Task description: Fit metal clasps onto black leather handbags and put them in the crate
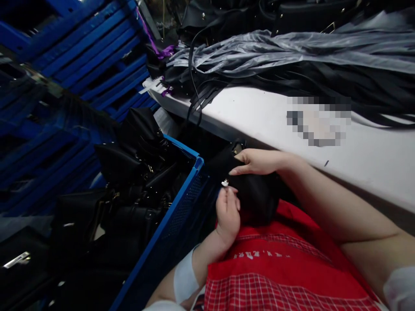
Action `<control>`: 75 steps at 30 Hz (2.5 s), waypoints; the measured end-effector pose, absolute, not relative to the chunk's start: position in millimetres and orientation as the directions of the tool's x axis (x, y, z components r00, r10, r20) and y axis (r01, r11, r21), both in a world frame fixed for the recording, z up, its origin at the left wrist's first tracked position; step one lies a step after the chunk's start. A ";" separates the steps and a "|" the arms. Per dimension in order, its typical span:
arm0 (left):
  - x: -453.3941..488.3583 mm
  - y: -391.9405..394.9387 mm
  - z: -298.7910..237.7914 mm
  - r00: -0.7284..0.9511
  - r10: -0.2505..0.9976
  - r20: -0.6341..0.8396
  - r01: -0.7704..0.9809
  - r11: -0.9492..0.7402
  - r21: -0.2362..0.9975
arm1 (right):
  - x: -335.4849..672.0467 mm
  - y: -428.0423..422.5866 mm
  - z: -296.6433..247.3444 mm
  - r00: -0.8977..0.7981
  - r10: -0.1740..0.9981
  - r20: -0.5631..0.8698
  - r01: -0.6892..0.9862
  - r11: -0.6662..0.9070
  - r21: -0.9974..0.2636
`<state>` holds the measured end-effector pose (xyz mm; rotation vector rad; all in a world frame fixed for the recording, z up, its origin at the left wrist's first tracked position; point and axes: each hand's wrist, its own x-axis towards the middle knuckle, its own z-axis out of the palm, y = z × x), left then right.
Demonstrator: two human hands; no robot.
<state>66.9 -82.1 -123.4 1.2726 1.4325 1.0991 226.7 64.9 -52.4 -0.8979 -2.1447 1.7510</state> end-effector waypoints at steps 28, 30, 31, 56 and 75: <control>37.6 -101.7 -84.9 0.144 0.982 -0.118 0.678 -0.011 0.735 | 209.9 4.3 -107.5 -0.687 0.700 -0.195 0.235 -0.040 -0.971; 38.5 -100.3 -84.3 0.124 0.982 -0.145 0.648 0.031 0.761 | 209.8 2.2 -106.6 -0.691 0.701 -0.175 0.230 -0.017 -0.973; 38.8 -99.3 -84.0 0.119 0.980 -0.161 0.636 0.050 0.770 | 209.7 1.0 -106.3 -0.689 0.704 -0.172 0.233 -0.009 -0.972; 29.1 -125.1 -86.1 0.468 0.882 0.063 0.639 -0.387 0.665 | 209.1 -8.6 -124.4 -0.602 0.745 -0.287 0.226 -0.185 -0.956; -70.2 -98.2 -88.5 -0.290 0.954 -0.082 0.261 0.161 0.952 | 216.9 -25.7 -110.8 -0.569 0.778 -0.265 0.247 -0.146 -0.958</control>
